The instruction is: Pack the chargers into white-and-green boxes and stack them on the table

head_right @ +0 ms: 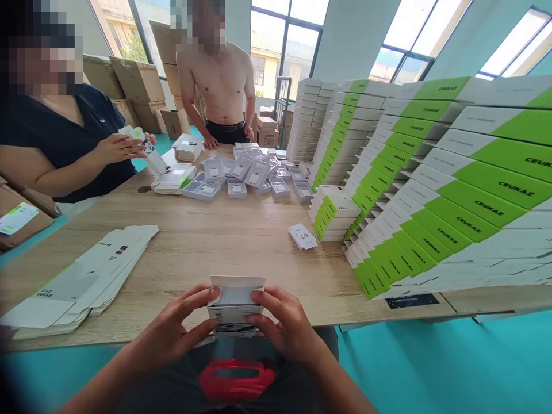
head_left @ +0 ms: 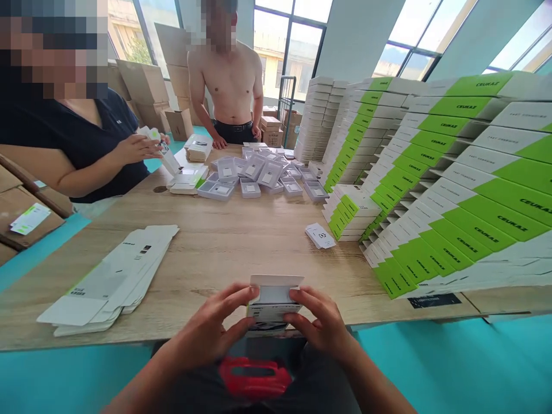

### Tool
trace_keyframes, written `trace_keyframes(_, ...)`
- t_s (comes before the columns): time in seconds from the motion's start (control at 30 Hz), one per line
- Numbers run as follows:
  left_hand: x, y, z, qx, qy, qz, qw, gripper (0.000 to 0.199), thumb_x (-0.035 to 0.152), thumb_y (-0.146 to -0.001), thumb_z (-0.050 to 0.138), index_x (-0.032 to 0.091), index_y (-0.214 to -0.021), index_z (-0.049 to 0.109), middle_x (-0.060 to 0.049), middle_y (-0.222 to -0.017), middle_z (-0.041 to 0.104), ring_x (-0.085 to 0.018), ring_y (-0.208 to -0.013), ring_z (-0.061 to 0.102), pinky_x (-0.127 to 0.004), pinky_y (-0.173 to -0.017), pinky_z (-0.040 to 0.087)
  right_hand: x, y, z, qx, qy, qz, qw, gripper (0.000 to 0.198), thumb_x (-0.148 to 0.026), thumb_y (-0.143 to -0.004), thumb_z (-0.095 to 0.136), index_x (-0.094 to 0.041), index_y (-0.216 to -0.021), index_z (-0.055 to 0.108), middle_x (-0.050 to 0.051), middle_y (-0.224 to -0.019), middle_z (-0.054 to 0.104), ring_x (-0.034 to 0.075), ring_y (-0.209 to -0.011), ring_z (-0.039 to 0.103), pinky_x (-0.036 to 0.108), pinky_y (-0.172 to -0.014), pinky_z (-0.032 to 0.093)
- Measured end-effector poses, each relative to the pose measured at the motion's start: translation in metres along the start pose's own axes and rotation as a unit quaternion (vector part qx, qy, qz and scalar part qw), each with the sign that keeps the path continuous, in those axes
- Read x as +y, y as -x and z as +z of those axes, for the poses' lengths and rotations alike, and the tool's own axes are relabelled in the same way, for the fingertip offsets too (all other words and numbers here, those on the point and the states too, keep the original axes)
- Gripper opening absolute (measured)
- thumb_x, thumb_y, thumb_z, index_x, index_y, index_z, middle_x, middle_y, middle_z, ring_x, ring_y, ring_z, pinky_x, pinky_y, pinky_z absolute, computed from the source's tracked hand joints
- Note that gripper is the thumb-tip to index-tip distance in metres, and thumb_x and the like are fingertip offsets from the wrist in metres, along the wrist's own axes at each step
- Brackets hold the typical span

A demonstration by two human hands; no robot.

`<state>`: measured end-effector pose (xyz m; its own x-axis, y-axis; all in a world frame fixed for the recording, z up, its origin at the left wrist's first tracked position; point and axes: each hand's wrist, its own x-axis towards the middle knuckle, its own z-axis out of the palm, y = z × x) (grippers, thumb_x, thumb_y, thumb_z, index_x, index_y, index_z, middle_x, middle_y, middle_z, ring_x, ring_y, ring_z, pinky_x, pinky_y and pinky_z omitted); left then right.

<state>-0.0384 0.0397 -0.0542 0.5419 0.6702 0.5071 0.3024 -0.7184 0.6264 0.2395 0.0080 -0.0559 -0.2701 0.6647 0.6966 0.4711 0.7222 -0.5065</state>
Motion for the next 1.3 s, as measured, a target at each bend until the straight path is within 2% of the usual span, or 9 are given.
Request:
trace_keyframes(0.1,0.012,-0.01,-0.017,-0.045,-0.076,0.043,0.995,0.037,0.02,-0.098,0.06,0.026,-0.134,0.055,-0.01,-0.12,0.066,-0.019,-0.097,0.071,-0.028,-0.08,0.062,-0.004,-0.011,-0.007,-0.021,0.002,-0.033,0.999,0.035,-0.021,-0.095,0.064,-0.026,-0.13,0.062,0.012,-0.121,0.069,0.024,-0.104,0.071,0.035,-0.084,0.063)
trace_keyframes(0.2,0.023,-0.017,-0.018,0.021,-0.132,0.099,0.986,0.027,0.015,-0.099,0.057,0.021,-0.125,0.06,-0.014,-0.123,0.064,-0.018,-0.09,0.07,-0.029,-0.077,0.061,-0.007,-0.019,-0.014,-0.03,-0.011,-0.048,0.998,0.034,-0.01,-0.091,0.064,-0.025,-0.122,0.063,0.014,-0.132,0.061,0.028,-0.12,0.063,0.045,-0.095,0.058)
trace_keyframes(0.37,0.031,-0.011,-0.006,0.096,-0.071,0.178,0.977,0.031,-0.004,-0.09,0.054,0.017,-0.113,0.057,-0.015,-0.119,0.068,-0.026,-0.122,0.063,-0.04,-0.098,0.058,-0.017,-0.029,-0.023,-0.049,-0.045,-0.088,0.994,0.044,-0.001,-0.088,0.063,-0.026,-0.123,0.055,0.006,-0.109,0.071,0.023,-0.113,0.065,0.041,-0.093,0.058)
trace_keyframes(0.5,0.05,-0.007,-0.008,0.062,-0.055,0.081,0.993,0.017,0.012,-0.092,0.064,0.019,-0.107,0.06,-0.015,-0.126,0.066,-0.026,-0.121,0.064,-0.038,-0.096,0.059,-0.037,-0.037,-0.028,-0.11,-0.02,-0.011,0.994,0.01,-0.023,-0.092,0.071,-0.022,-0.098,0.063,0.012,-0.124,0.068,0.026,-0.116,0.064,0.04,-0.091,0.058)
trace_keyframes(0.6,0.067,-0.01,-0.007,0.071,-0.03,-0.062,0.995,0.005,0.019,-0.095,0.063,0.023,-0.095,0.06,-0.009,-0.127,0.069,-0.021,-0.113,0.069,-0.034,-0.092,0.06,-0.047,-0.041,-0.024,-0.102,-0.031,0.048,0.993,0.007,-0.02,-0.095,0.068,-0.023,-0.095,0.062,0.009,-0.12,0.073,0.021,-0.107,0.069,0.035,-0.089,0.058)
trace_keyframes(0.73,0.076,-0.015,-0.001,0.127,-0.005,-0.162,0.979,0.02,0.029,-0.096,0.065,0.028,-0.116,0.063,-0.003,-0.119,0.075,-0.02,-0.099,0.075,-0.034,-0.084,0.064,-0.051,-0.043,-0.016,-0.048,-0.053,0.095,0.993,0.009,-0.021,-0.095,0.068,-0.026,-0.102,0.063,0.005,-0.109,0.078,0.02,-0.099,0.074,0.032,-0.085,0.059)
trace_keyframes(0.9,0.075,-0.018,0.002,0.149,0.021,-0.144,0.978,0.023,0.025,-0.095,0.066,0.032,-0.115,0.074,-0.001,-0.122,0.076,-0.023,-0.109,0.074,-0.036,-0.092,0.064,-0.05,-0.043,-0.018,-0.054,-0.055,0.102,0.992,0.008,-0.019,-0.095,0.068,-0.025,-0.1,0.066,0.005,-0.108,0.079,0.021,-0.102,0.074,0.034,-0.087,0.06)
trace_keyframes(1.13,0.078,-0.02,0.001,0.146,0.025,-0.131,0.98,0.02,0.021,-0.094,0.068,0.031,-0.108,0.078,-0.001,-0.119,0.077,-0.022,-0.103,0.076,-0.034,-0.09,0.066,-0.038,-0.044,-0.023,-0.074,-0.026,0.018,0.997,0.011,-0.016,-0.094,0.068,-0.023,-0.102,0.065,0.009,-0.114,0.077,0.02,-0.101,0.074,0.035,-0.087,0.061)
trace_keyframes(1.3,0.054,-0.008,-0.003,0.106,-0.053,0.008,0.993,0.039,0.01,-0.094,0.066,0.028,-0.128,0.068,-0.008,-0.132,0.071,-0.021,-0.111,0.073,-0.031,-0.091,0.063,-0.027,-0.041,-0.028,-0.116,-0.003,-0.064,0.991,0.022,-0.023,-0.095,0.069,-0.026,-0.116,0.063,0.013,-0.125,0.074,0.022,-0.109,0.072,0.039,-0.088,0.062)
